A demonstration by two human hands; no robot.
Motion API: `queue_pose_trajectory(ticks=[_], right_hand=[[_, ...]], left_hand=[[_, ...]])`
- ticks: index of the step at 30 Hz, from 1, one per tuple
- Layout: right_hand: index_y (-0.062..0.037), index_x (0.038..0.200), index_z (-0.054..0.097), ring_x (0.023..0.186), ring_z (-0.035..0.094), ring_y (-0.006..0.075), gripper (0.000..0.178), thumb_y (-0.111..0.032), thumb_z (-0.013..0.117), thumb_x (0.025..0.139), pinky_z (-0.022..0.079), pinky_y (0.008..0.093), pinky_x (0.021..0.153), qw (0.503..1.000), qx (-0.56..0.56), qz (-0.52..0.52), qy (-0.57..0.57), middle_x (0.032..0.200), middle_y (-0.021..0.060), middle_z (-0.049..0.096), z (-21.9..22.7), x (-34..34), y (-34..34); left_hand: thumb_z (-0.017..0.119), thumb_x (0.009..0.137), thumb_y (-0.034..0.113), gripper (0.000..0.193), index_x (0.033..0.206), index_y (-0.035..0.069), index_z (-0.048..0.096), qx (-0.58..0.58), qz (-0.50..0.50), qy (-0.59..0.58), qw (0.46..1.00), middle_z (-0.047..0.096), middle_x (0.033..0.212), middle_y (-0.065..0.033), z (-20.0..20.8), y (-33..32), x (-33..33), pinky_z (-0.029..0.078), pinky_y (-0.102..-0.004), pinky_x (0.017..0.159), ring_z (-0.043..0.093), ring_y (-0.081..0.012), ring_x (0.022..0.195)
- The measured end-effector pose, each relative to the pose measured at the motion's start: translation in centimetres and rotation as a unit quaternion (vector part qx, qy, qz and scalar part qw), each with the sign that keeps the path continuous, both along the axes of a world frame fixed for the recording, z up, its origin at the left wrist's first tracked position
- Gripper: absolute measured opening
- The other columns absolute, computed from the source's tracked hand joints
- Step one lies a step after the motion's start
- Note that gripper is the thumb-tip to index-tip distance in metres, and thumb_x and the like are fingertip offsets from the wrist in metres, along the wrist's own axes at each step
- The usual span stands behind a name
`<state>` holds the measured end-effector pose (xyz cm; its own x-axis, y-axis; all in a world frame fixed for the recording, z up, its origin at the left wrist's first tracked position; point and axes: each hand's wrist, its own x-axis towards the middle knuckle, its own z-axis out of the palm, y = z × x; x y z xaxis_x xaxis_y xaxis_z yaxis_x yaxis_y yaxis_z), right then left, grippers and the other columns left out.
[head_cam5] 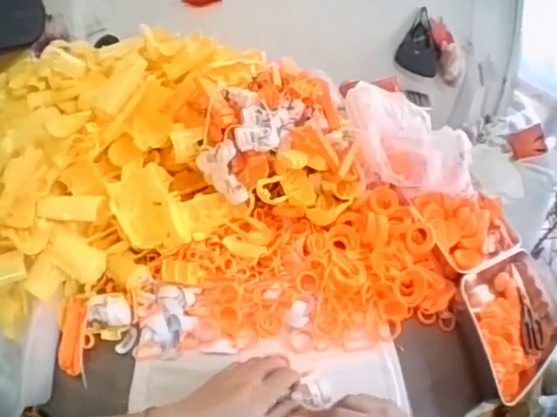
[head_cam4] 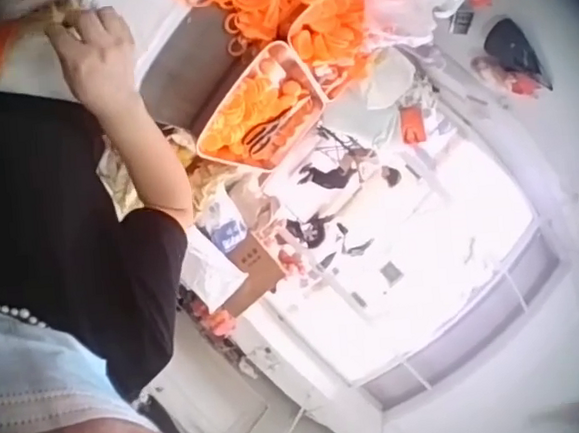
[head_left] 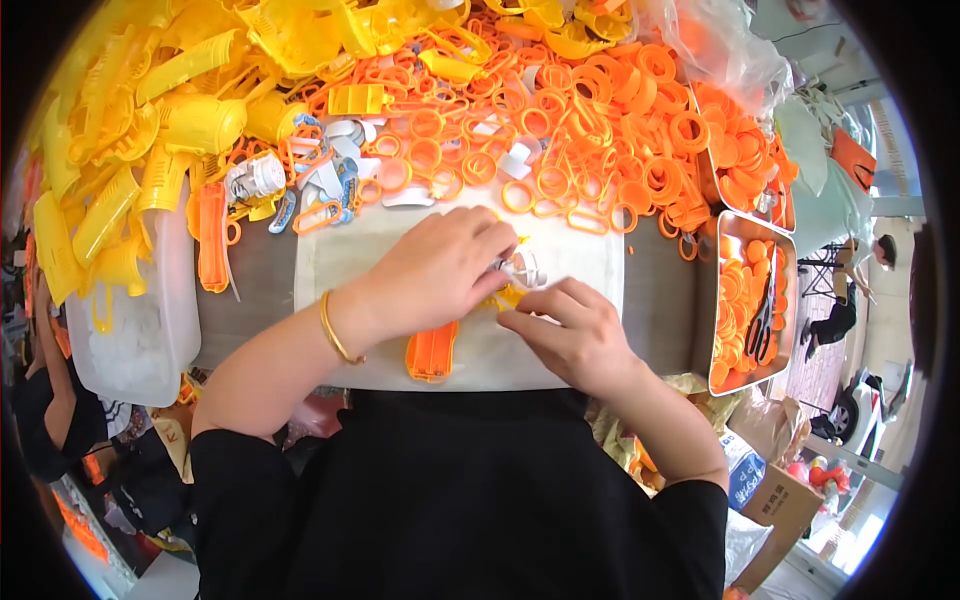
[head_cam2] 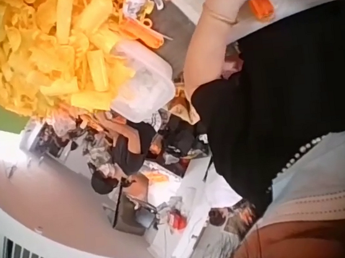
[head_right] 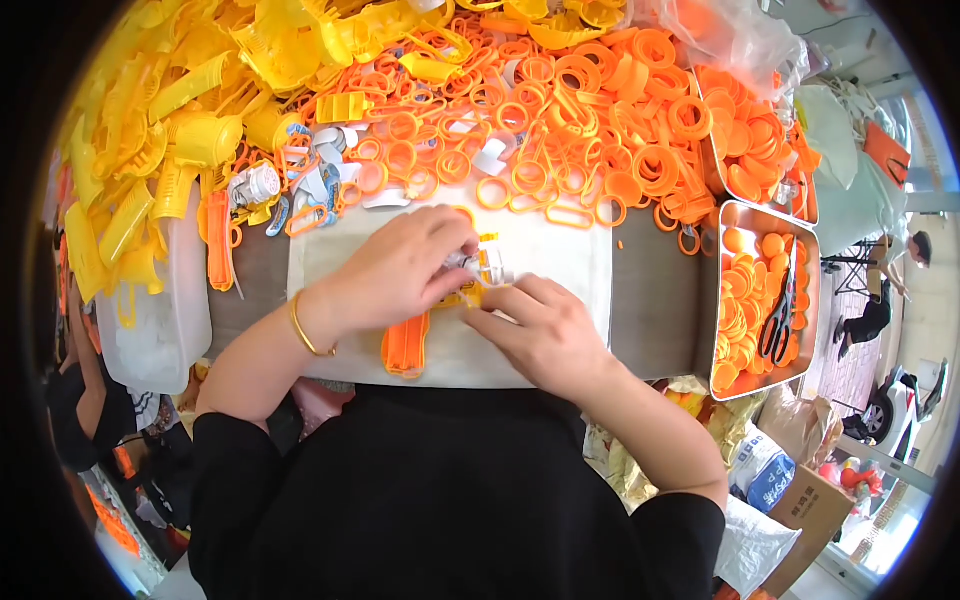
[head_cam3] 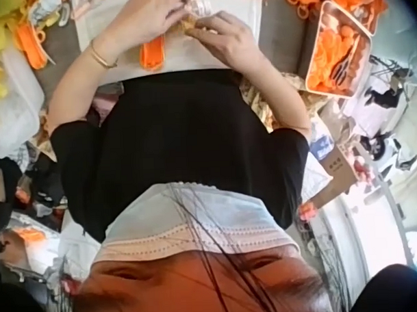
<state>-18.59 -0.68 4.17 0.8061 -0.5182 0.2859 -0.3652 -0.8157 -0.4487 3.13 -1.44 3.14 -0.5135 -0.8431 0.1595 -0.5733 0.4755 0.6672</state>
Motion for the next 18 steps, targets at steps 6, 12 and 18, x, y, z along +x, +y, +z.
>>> queue_pose_trajectory(ticks=[6,12,18], right_hand=[[-0.0086,0.094,0.069,0.103,0.061,0.0305,0.029,-0.006,0.066,0.066,0.05,0.0391,0.087,0.956,0.265,0.081,0.1,0.116,0.0132,0.063,4.4,-5.1,-1.4],[-0.0037,0.086,0.062,0.084,0.056,0.0316,0.02,-0.023,0.066,0.083,0.047,0.0397,0.076,0.989,-0.008,-0.126,0.078,0.084,0.0127,0.057,-0.1,2.4,-11.1],[-0.0075,0.086,0.064,0.088,0.055,0.029,0.016,-0.02,0.069,0.077,0.045,0.0393,0.075,0.969,-0.184,-0.16,0.029,0.086,0.0086,0.056,-1.7,10.6,-18.2]], left_hand=[[0.073,0.072,0.018,0.037,0.101,0.007,0.051,-0.11,0.026,-0.034,0.993,0.054,0.101,-0.0105,0.0,1.6,0.9,0.046,-0.0388,0.075,0.055,-0.0303,0.089],[0.075,0.069,0.021,0.041,0.1,0.007,0.052,-0.146,0.028,-0.038,0.988,0.054,0.101,-0.0099,0.1,0.1,-0.7,0.046,-0.0388,0.076,0.055,-0.0287,0.088],[0.074,0.071,0.02,0.037,0.1,0.007,0.054,-0.147,0.037,-0.019,0.988,0.056,0.098,-0.0088,0.5,-1.1,-1.3,0.044,-0.0402,0.079,0.054,-0.0282,0.091]])
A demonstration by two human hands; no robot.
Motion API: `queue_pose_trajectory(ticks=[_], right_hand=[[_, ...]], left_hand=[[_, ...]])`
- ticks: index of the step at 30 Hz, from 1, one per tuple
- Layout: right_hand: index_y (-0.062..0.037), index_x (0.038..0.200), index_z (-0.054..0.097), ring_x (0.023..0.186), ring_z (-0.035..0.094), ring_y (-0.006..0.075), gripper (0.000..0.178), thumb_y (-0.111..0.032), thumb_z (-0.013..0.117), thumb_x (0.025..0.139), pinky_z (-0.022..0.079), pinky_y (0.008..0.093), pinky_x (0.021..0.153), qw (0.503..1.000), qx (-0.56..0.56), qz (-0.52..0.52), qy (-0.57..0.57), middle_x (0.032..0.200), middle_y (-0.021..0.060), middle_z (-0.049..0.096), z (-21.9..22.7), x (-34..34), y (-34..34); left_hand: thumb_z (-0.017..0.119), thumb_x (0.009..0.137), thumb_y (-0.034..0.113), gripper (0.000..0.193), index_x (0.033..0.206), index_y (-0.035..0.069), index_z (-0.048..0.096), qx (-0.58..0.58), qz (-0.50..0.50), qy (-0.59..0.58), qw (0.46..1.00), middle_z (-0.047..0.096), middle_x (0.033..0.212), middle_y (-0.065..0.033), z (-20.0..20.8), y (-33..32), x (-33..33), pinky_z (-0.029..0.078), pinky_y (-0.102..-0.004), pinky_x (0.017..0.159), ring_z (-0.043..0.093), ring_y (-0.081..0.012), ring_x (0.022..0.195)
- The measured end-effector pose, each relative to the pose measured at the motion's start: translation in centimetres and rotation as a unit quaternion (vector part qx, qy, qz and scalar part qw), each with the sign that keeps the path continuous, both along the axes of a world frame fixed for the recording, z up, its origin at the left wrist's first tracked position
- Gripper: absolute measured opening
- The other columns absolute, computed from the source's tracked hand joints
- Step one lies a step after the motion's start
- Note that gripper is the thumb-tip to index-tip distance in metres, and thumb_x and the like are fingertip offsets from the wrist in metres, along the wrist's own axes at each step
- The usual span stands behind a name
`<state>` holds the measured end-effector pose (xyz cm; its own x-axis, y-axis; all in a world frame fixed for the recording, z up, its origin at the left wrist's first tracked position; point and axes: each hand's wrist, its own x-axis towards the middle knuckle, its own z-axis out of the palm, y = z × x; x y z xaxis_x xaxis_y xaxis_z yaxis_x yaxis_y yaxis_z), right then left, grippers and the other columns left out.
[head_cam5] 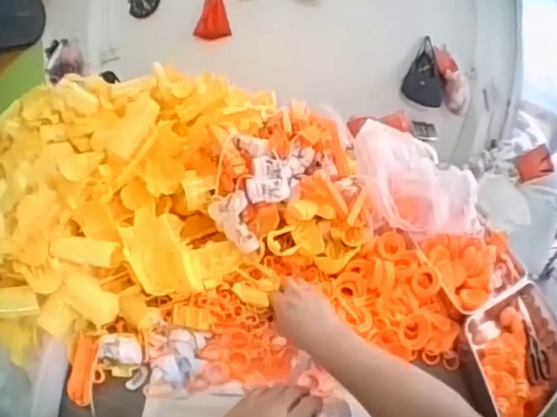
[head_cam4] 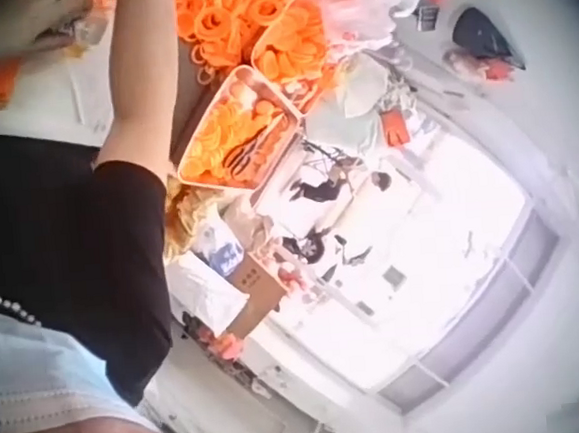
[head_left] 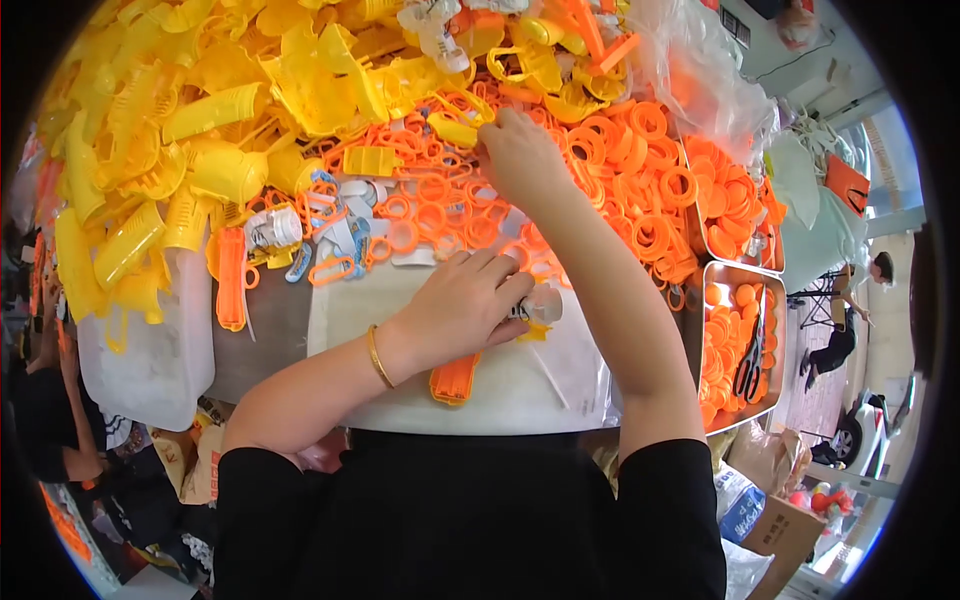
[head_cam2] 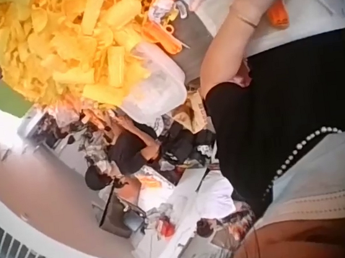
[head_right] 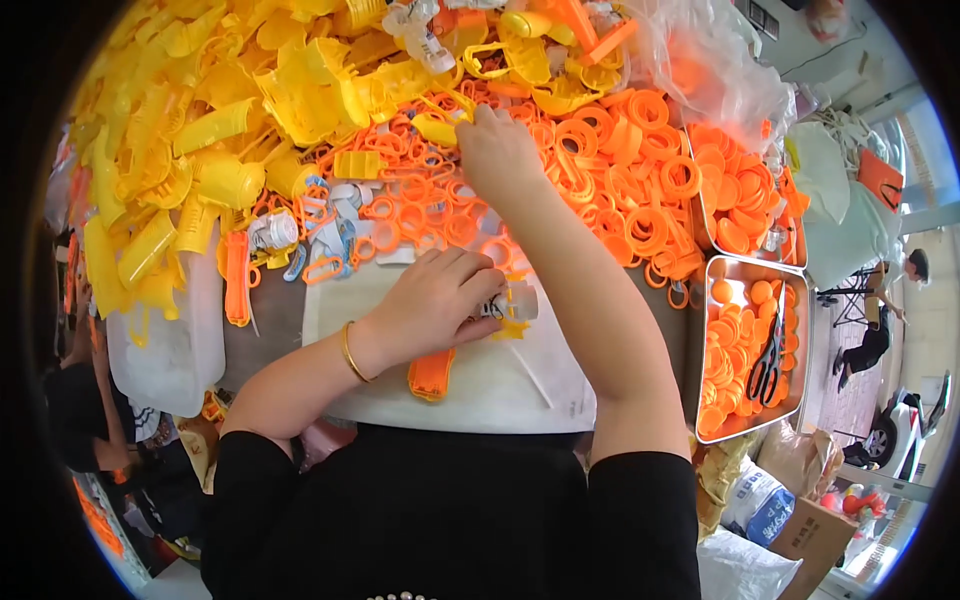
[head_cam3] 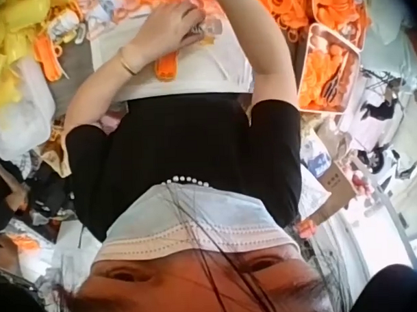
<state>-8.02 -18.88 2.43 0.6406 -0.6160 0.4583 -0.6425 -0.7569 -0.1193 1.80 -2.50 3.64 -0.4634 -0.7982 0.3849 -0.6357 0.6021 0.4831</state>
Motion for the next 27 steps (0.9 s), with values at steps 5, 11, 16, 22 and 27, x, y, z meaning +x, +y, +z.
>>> queue_pose_trajectory(ticks=[5,11,16,22,27], right_hand=[[-0.0092,0.094,0.065,0.093,0.054,0.0275,0.019,-0.015,0.069,0.076,0.044,0.042,0.079,1.0,0.01,-0.021,0.011,0.093,0.0083,0.057,-1.1,-2.9,-0.2],[-0.0108,0.098,0.066,0.094,0.056,0.0271,0.021,-0.013,0.068,0.077,0.046,0.0412,0.08,0.996,-0.066,-0.044,-0.049,0.093,0.0063,0.058,0.7,-4.1,1.8],[-0.0108,0.095,0.066,0.079,0.06,0.0267,0.016,-0.01,0.065,0.079,0.05,0.0381,0.067,0.994,0.084,0.04,-0.054,0.087,0.0077,0.058,0.6,-2.9,1.7],[-0.0106,0.09,0.066,0.073,0.062,0.0275,0.015,-0.022,0.065,0.08,0.052,0.0391,0.063,0.99,0.092,0.095,0.043,0.08,0.009,0.059,3.1,4.9,1.5],[-0.0109,0.09,0.066,0.076,0.064,0.0285,0.021,-0.028,0.066,0.079,0.053,0.0398,0.066,0.981,0.109,0.062,0.147,0.086,0.0104,0.062,2.9,6.1,1.1]], left_hand=[[0.07,0.074,0.019,0.034,0.102,0.005,0.057,-0.04,0.102,0.073,0.991,0.057,0.106,-0.0097,-0.1,-2.6,4.6,0.041,-0.0416,0.086,0.053,-0.0298,0.1],[0.068,0.077,0.019,0.025,0.097,0.006,0.063,-0.117,0.264,-0.19,0.938,0.057,0.115,-0.0106,-0.3,-7.1,9.1,0.033,-0.0464,0.1,0.046,-0.0288,0.117],[0.068,0.077,0.021,0.022,0.092,0.005,0.065,-0.062,0.249,-0.195,0.947,0.058,0.117,-0.0106,0.2,-4.7,9.7,0.03,-0.049,0.103,0.045,-0.0281,0.12],[0.07,0.075,0.02,0.023,0.09,0.004,0.064,-0.053,0.275,-0.162,0.946,0.058,0.111,-0.01,1.2,-1.9,10.4,0.026,-0.0516,0.105,0.046,-0.0295,0.119],[0.07,0.076,0.02,0.019,0.083,0.005,0.06,-0.019,0.296,-0.175,0.939,0.058,0.103,-0.0104,2.3,0.5,10.6,0.031,-0.0492,0.1,0.048,-0.0288,0.112]])
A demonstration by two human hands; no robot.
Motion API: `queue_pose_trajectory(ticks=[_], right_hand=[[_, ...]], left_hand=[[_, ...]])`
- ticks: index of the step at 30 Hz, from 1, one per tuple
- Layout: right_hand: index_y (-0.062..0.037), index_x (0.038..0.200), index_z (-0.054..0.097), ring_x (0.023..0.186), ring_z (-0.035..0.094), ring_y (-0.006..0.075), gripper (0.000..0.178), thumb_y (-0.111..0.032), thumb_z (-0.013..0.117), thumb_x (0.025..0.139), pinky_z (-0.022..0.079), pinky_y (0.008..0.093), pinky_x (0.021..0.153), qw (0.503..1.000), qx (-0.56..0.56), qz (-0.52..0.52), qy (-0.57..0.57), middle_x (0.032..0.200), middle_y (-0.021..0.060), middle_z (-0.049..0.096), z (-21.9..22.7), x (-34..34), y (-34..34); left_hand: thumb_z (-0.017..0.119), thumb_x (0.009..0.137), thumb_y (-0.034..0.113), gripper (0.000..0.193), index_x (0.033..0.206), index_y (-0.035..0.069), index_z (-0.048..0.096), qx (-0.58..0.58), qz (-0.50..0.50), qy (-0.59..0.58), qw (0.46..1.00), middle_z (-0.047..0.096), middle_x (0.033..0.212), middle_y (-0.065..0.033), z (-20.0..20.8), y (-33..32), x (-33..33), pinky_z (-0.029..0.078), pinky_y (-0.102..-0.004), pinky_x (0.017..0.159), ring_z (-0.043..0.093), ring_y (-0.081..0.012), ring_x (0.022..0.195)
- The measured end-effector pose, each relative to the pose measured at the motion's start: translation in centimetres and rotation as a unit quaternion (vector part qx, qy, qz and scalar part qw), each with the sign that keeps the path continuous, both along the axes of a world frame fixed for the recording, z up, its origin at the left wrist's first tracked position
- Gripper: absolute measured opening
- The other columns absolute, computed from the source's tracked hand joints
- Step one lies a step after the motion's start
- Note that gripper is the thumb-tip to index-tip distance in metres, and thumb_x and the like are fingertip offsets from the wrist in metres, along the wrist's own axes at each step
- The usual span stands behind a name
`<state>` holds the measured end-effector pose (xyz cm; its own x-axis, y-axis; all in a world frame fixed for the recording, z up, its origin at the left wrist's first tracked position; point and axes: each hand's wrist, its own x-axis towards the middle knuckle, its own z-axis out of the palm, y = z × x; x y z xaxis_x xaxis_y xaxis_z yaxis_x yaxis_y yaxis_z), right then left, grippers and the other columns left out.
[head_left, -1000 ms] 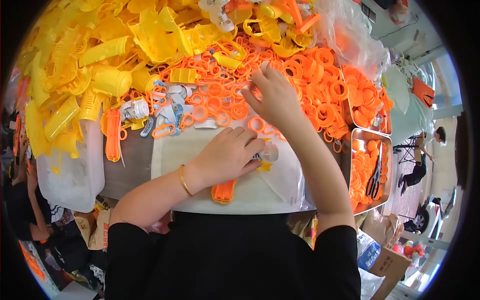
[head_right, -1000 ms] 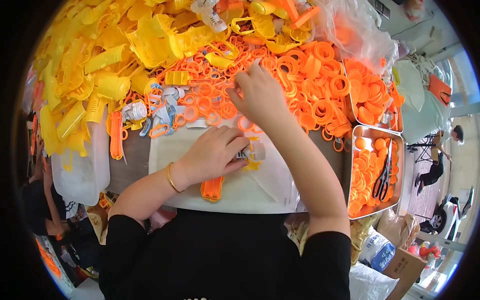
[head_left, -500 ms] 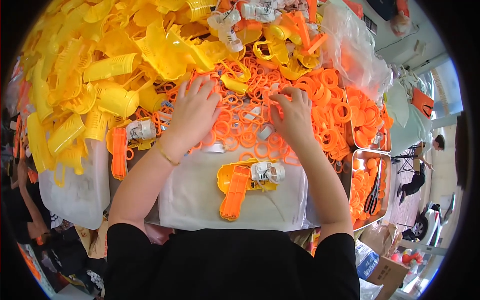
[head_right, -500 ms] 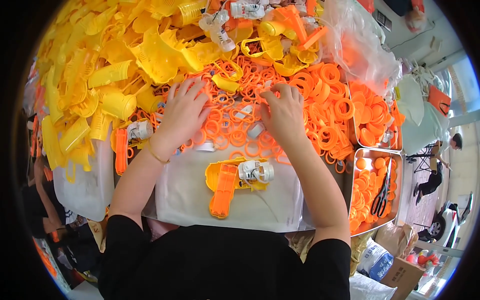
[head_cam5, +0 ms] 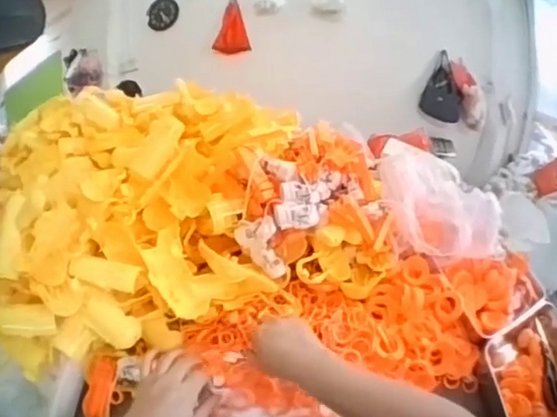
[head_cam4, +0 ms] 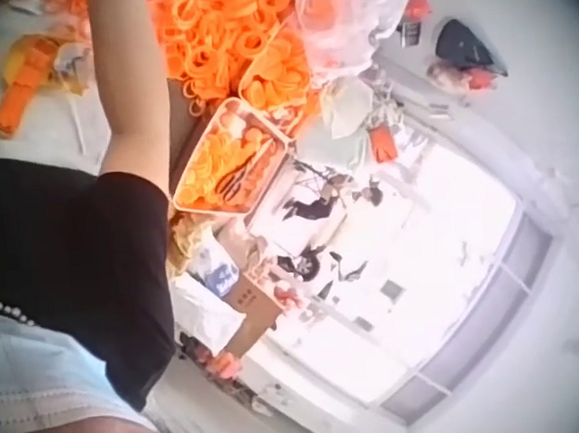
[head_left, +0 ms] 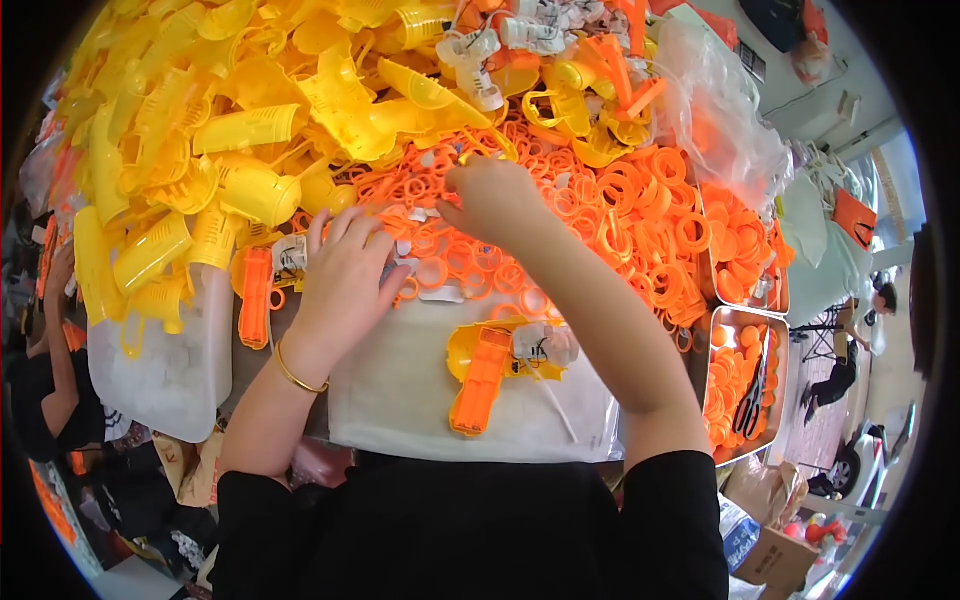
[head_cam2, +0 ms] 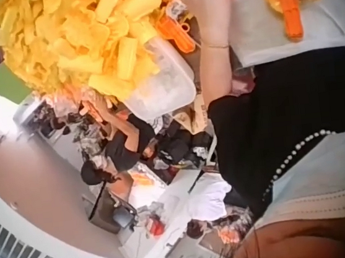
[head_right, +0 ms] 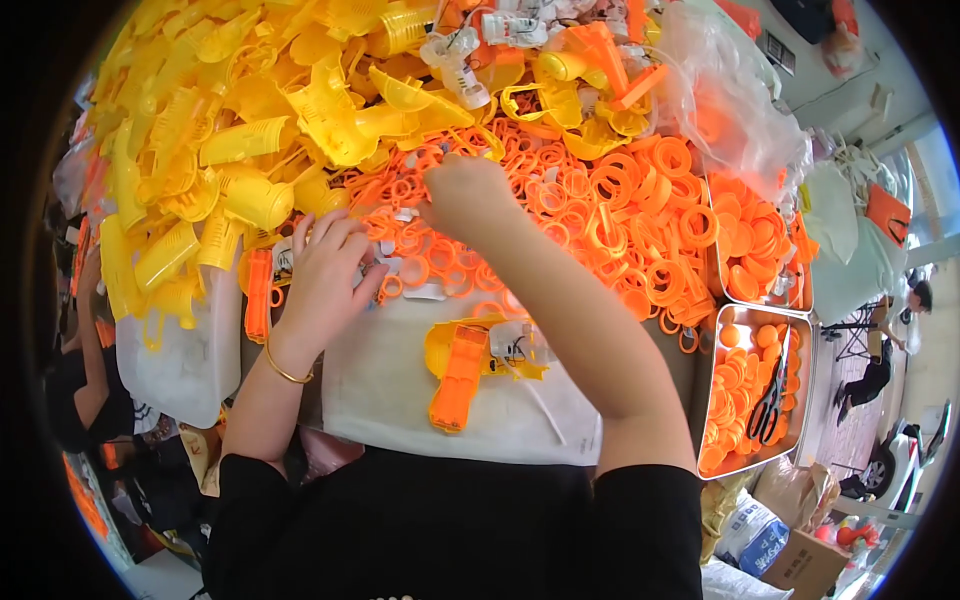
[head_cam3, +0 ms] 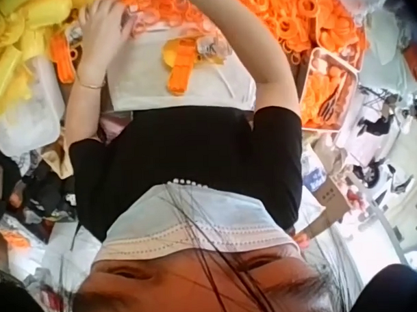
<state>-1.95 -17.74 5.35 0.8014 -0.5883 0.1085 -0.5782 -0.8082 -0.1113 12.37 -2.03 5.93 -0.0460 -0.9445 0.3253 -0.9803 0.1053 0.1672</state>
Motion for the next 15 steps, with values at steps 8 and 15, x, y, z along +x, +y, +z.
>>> queue_pose_trajectory(ticks=[8,15], right_hand=[[-0.0081,0.088,0.066,0.082,0.065,0.0299,0.025,-0.032,0.062,0.082,0.052,0.0407,0.068,0.998,-0.016,-0.05,0.033,0.085,0.0123,0.065,-1.7,0.6,-0.7],[-0.0036,0.08,0.066,0.062,0.062,0.0223,0.024,-0.028,0.07,0.079,0.048,0.0344,0.058,0.958,0.156,-0.108,-0.216,0.068,0.0109,0.063,1.4,-6.6,2.7]], left_hand=[[0.067,0.078,0.015,0.018,0.09,0.006,0.059,-0.036,-0.044,0.093,0.994,0.056,0.098,-0.0094,-0.2,-0.3,-2.6,0.037,-0.041,0.088,0.052,-0.0279,0.098],[0.066,0.078,0.01,0.03,0.105,0.004,0.056,-0.015,-0.19,0.238,0.952,0.053,0.114,-0.0141,-1.0,1.4,-6.8,0.043,-0.041,0.089,0.052,-0.0319,0.104]])
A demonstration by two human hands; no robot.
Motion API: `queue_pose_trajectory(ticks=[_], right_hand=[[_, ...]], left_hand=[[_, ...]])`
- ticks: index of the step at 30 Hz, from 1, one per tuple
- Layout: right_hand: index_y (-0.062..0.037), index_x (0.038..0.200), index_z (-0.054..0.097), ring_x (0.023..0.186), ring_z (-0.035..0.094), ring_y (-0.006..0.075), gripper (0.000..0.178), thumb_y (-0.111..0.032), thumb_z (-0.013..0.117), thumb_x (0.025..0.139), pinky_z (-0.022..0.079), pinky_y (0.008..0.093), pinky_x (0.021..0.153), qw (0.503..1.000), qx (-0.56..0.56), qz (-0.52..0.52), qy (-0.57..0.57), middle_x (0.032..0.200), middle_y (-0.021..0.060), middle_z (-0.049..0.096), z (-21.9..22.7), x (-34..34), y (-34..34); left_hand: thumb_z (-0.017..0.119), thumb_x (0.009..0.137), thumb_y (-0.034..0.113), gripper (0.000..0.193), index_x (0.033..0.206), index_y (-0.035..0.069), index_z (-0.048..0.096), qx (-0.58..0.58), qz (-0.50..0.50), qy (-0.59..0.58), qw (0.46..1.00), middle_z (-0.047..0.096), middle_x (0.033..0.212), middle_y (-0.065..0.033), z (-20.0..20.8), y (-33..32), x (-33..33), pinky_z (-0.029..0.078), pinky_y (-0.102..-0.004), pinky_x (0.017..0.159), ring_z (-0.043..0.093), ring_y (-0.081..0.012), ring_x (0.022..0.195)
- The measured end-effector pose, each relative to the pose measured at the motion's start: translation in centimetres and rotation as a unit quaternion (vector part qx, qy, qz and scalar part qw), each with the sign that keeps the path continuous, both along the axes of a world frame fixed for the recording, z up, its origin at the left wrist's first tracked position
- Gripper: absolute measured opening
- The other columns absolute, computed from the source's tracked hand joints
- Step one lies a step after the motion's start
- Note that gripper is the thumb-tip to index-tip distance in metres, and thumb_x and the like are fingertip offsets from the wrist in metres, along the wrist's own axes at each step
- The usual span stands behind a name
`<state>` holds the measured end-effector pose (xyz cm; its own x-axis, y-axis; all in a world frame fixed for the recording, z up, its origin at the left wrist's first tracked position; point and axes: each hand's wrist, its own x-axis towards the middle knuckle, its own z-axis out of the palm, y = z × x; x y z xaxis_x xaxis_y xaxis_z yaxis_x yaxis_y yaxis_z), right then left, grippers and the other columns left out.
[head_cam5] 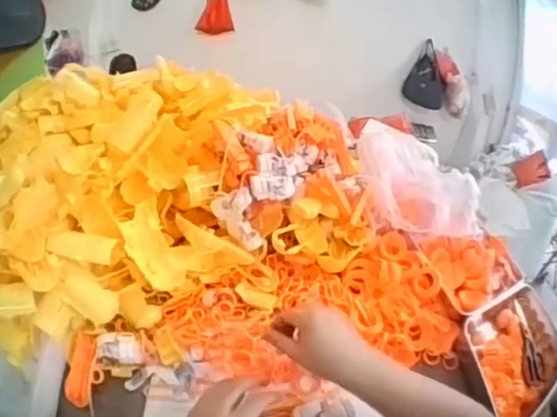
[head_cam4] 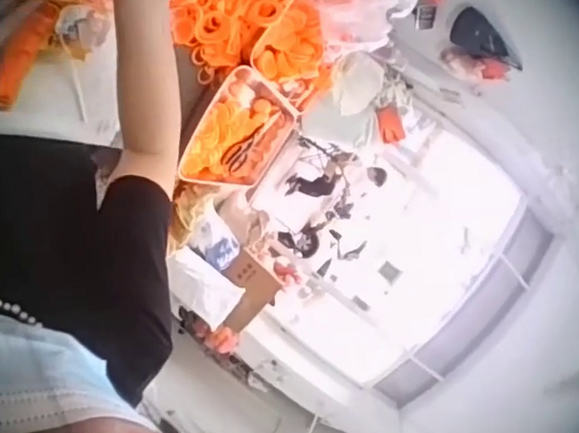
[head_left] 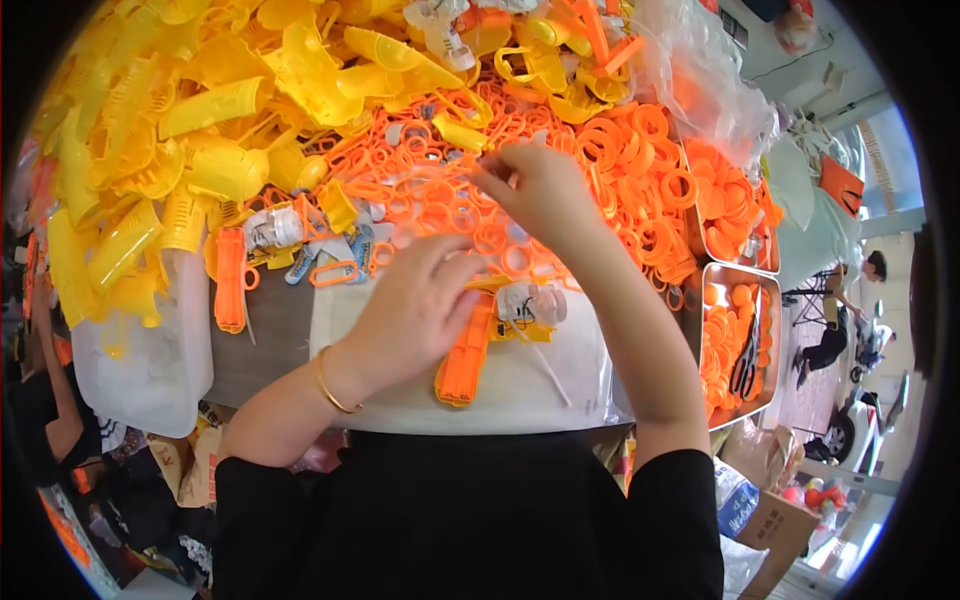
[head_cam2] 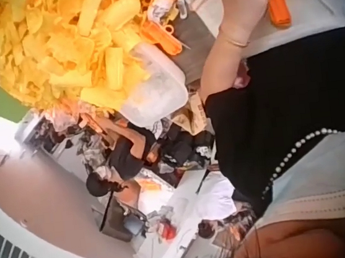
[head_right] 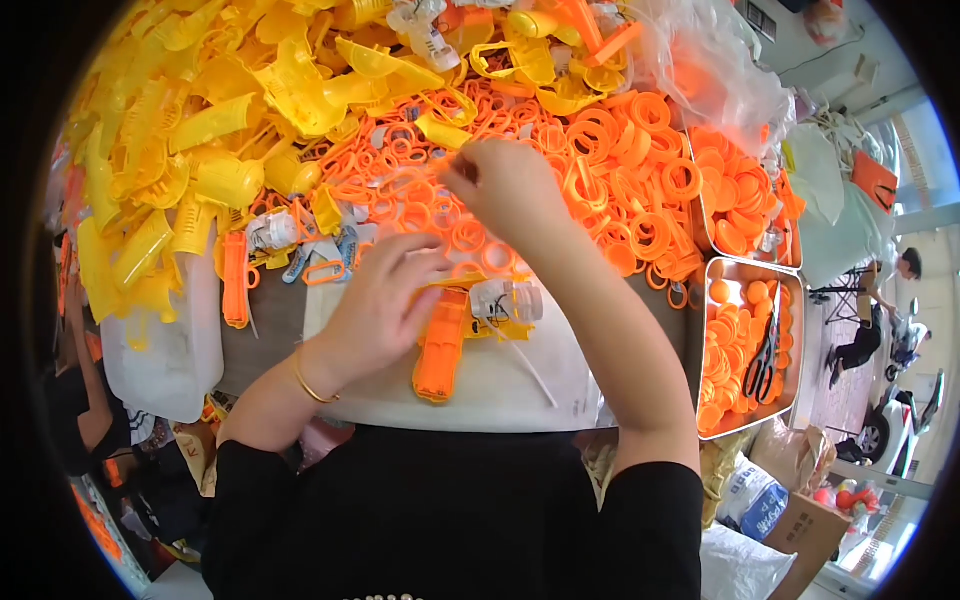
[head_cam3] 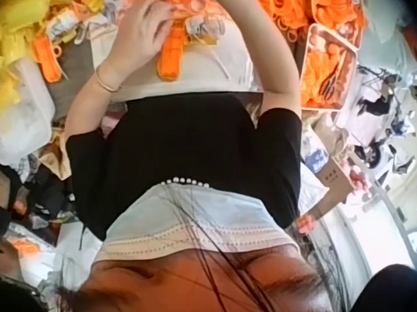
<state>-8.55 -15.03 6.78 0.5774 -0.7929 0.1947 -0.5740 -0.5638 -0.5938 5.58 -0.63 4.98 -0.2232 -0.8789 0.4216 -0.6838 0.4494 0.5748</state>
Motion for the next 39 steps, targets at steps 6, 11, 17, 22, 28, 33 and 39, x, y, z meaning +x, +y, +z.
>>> queue_pose_trajectory(ticks=[6,11,17,22,28,33,39], right_hand=[[-0.0052,0.068,0.064,0.046,0.058,0.0159,0.023,-0.023,0.075,0.077,0.047,0.0276,0.048,0.992,0.119,0.028,0.043,0.054,0.0055,0.058,-1.7,-8.4,14.3],[-0.0048,0.065,0.06,0.045,0.057,0.022,0.025,-0.022,0.072,0.078,0.046,0.031,0.046,0.999,0.013,-0.024,0.031,0.052,0.0065,0.057,-2.5,-6.6,14.5],[-0.0037,0.081,0.063,0.057,0.062,0.0258,0.015,-0.018,0.067,0.081,0.05,0.0348,0.053,0.996,0.047,0.023,0.07,0.066,0.0103,0.062,-2.4,-6.8,14.4],[-0.0052,0.093,0.064,0.067,0.063,0.0286,0.012,-0.013,0.064,0.084,0.051,0.0361,0.06,0.996,0.058,0.042,0.045,0.077,0.0118,0.063,-3.0,-7.8,15.5],[-0.006,0.105,0.062,0.069,0.064,0.0235,0.028,-0.017,0.069,0.08,0.052,0.0336,0.061,0.982,0.076,0.11,0.135,0.076,0.0076,0.064,-1.4,-8.4,15.7],[-0.0083,0.144,0.027,0.134,0.031,0.038,0.085,-0.044,0.068,0.079,0.03,0.0499,0.105,0.94,-0.247,-0.15,0.182,0.145,0.0236,0.03,-2.7,-14.0,7.4],[-0.0108,0.149,0.011,0.142,-0.003,0.041,0.103,-0.064,0.06,0.076,0.005,0.0604,0.109,0.95,-0.143,-0.187,0.207,0.154,0.0214,0.001,-7.2,-13.7,2.4]], left_hand=[[0.064,0.08,0.013,0.035,0.112,0.002,0.054,-0.013,-0.039,-0.023,0.999,0.051,0.113,-0.0142,-3.2,0.4,-2.7,0.045,-0.042,0.082,0.053,-0.0321,0.098],[0.064,0.081,0.015,0.037,0.114,0.003,0.053,-0.02,0.006,-0.041,0.999,0.05,0.112,-0.0128,-3.2,0.9,-3.2,0.046,-0.0395,0.078,0.053,-0.0294,0.094],[0.067,0.08,0.025,0.042,0.114,0.006,0.053,-0.021,0.03,-0.05,0.998,0.051,0.11,-0.0109,-3.0,1.2,-3.2,0.045,-0.0391,0.08,0.053,-0.0281,0.098],[0.069,0.079,0.022,0.046,0.118,0.006,0.051,0.015,0.022,-0.041,0.999,0.051,0.113,-0.0117,-3.1,1.2,-3.1,0.044,-0.0389,0.081,0.053,-0.0297,0.099],[0.07,0.078,0.024,0.043,0.114,0.007,0.053,0.018,0.035,-0.041,0.998,0.051,0.109,-0.0106,-3.2,1.1,-3.3,0.044,-0.0384,0.079,0.053,-0.0281,0.099],[0.07,0.077,0.025,0.043,0.112,0.006,0.053,-0.005,0.002,-0.033,0.999,0.052,0.107,-0.0101,-3.2,1.8,-2.7,0.044,-0.0388,0.077,0.054,-0.0274,0.097],[0.071,0.075,0.023,0.044,0.111,0.003,0.054,0.014,-0.114,-0.003,0.993,0.054,0.112,-0.0136,-3.1,1.8,-7.0,0.046,-0.0402,0.084,0.054,-0.0312,0.097]])
